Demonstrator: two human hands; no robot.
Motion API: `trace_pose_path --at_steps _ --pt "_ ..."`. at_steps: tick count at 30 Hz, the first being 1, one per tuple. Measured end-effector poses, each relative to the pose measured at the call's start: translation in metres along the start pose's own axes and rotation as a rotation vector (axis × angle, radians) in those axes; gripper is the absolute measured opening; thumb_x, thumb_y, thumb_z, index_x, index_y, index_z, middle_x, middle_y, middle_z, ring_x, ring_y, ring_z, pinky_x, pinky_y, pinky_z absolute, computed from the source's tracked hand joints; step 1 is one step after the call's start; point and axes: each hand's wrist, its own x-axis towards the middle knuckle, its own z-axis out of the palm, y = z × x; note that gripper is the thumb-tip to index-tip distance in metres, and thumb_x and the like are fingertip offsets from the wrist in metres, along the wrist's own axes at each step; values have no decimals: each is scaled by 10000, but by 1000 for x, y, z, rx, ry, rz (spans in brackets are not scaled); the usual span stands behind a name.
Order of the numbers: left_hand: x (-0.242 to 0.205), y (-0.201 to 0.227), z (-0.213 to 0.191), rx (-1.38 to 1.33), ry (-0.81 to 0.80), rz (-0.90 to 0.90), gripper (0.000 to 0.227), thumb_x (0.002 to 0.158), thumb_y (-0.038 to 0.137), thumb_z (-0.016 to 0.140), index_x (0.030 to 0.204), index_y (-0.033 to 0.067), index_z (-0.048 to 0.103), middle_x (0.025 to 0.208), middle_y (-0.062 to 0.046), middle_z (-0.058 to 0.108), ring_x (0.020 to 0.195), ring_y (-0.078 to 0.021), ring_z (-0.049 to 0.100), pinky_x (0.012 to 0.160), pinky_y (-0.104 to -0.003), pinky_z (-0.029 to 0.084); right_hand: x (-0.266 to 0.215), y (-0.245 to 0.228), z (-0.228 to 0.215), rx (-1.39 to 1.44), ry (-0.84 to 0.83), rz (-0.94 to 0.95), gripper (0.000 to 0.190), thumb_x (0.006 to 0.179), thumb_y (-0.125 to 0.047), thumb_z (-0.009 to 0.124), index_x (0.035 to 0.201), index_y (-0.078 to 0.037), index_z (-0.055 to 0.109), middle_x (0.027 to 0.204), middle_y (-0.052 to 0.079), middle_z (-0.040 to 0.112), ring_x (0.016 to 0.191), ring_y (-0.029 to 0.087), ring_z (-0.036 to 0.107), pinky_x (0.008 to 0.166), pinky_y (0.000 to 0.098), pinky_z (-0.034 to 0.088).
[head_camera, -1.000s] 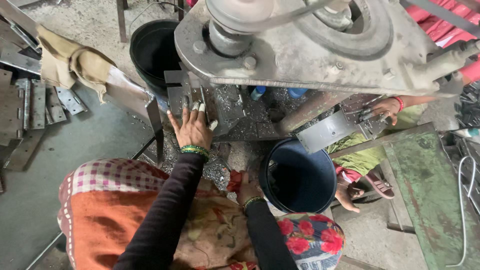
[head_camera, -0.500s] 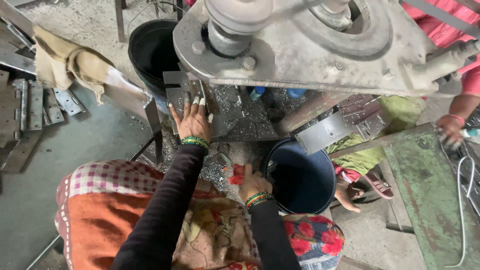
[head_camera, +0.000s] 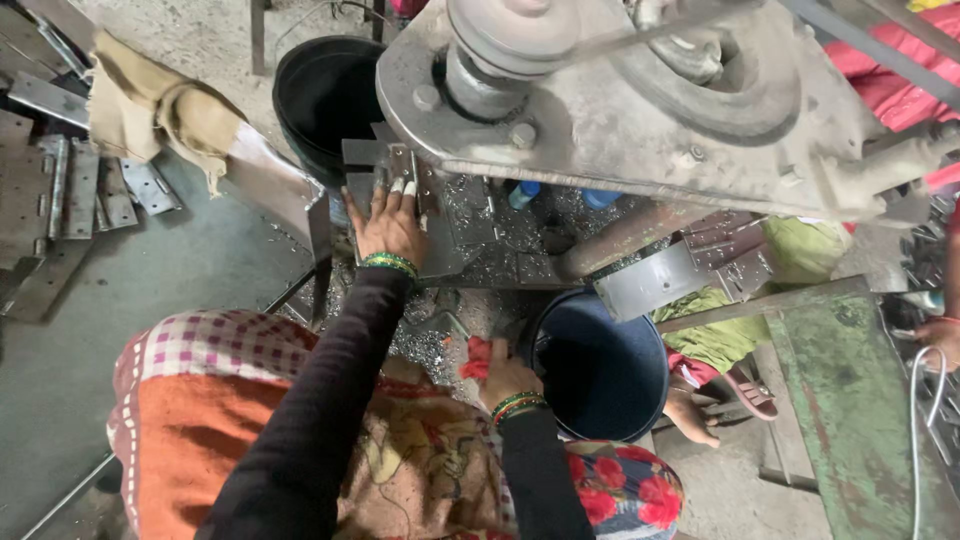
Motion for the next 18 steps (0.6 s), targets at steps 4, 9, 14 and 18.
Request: trace_pose_path --at_steps 4,9,14,18 --pt "15 1 6 -29 -72 -14 505 977 100 465 1478 83 528 1531 -115 534 1502 -313 383 1187 -724 -101 0 0 12 7 28 8 766 885 -262 691 1513 -197 258 1394 337 480 1191 501 616 963 560 524" --pt "6 1 2 68 66 49 538 896 112 484 1428 71 556 1503 -124 553 1493 -295 366 1178 -680 -80 30 15 66 105 31 -17 775 894 -259 683 1528 -186 243 1367 376 481 1178 528 599 959 563 510" --pt "-13 3 -24 23 170 121 488 908 117 539 1388 120 628 1468 -101 589 1476 -302 352 1215 -676 -22 45 27 74 130 59 -72 785 903 -255 676 1543 -175 229 1340 414 481 1166 555 582 955 567 495" --pt "-52 -29 -77 -233 -63 193 299 912 255 651 1195 183 719 1337 -67 665 1352 -328 531 1134 -588 312 20 32 54 261 296 -241 768 831 -317 732 1479 -259 324 1218 287 648 1049 516 649 848 582 524"
